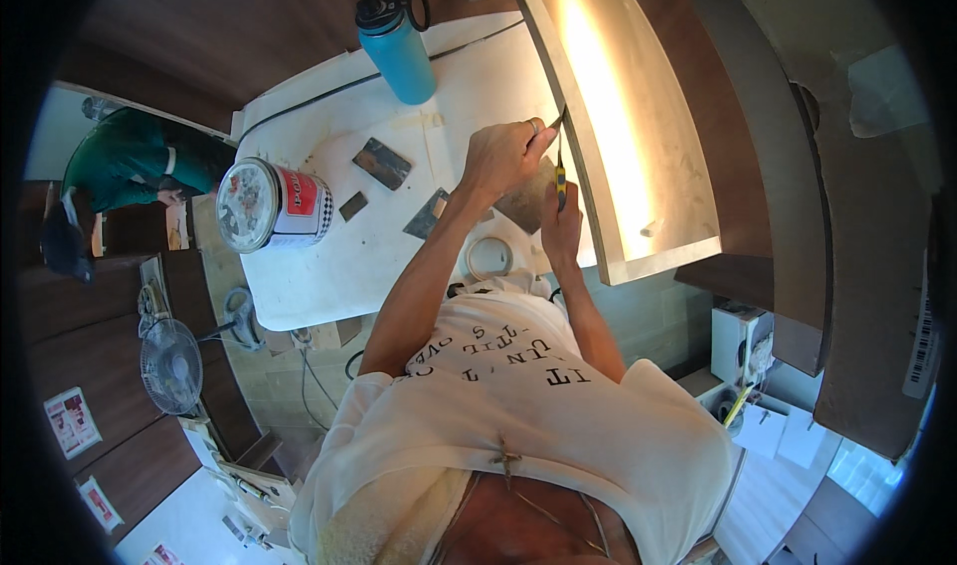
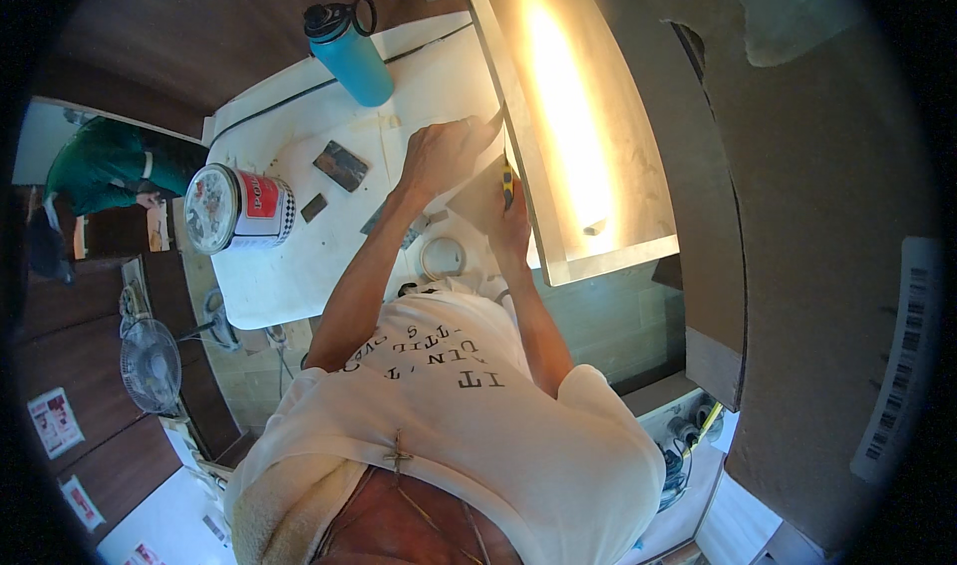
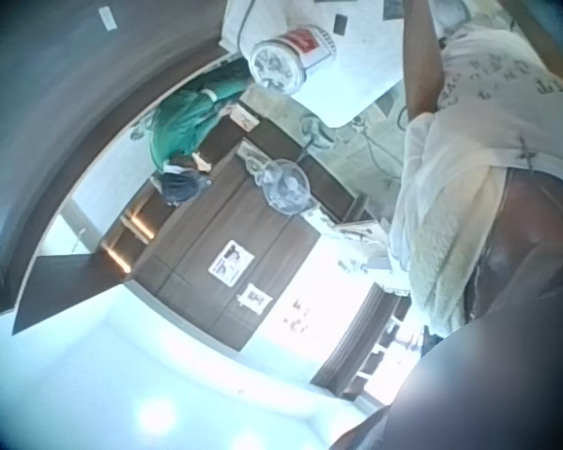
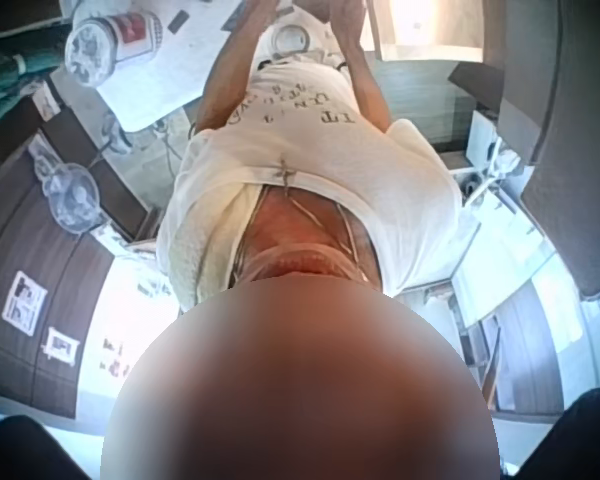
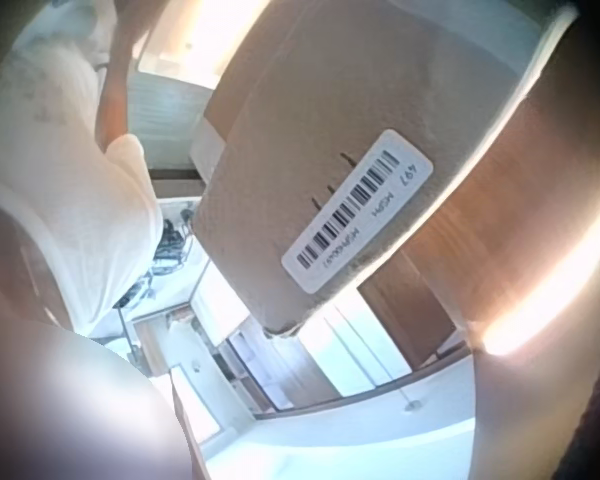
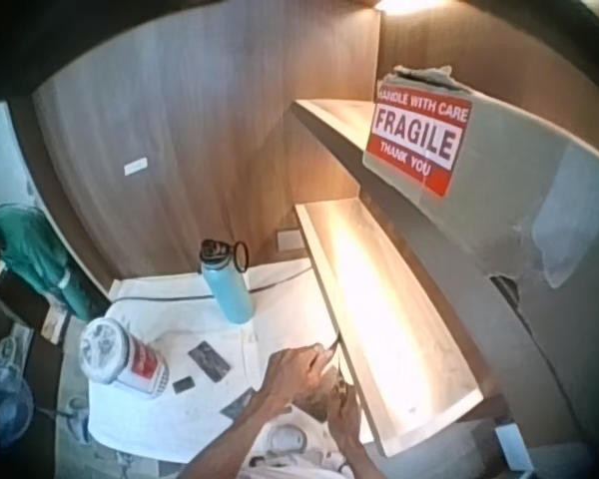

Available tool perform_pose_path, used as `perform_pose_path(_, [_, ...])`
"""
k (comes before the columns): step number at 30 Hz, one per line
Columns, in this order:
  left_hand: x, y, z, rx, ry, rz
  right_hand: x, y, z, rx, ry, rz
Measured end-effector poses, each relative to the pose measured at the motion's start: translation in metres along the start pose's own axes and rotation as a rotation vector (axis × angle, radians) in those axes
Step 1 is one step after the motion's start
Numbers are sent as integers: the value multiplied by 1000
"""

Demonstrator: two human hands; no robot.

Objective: The person uses a utility knife to trim the edge of a curved wooden cabinet or countertop. They repeatedly run the blade along the seam, occasionally pausing to adjust their grip or reposition the tool.

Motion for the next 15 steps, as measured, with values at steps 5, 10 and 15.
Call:
perform_pose_path(5, [2,0,5,-9,25,48,-19,1,11,35,-58,96])
perform_pose_path(10, [0,0,6,-29,4,23,8,18,1,52,-45,154])
perform_pose_path(15, [-1,3,4,-31,-18,8,25,38,-3,101,-52,136])
Point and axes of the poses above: each hand's wrist, its own x-axis towards the middle knuckle, its own z-axis out of the back of the hand, y = z × x, the point moved 5 cm from there along x, towards the middle knuckle, and after that the axes turned 8 degrees about -z, right-handed, at the moved point
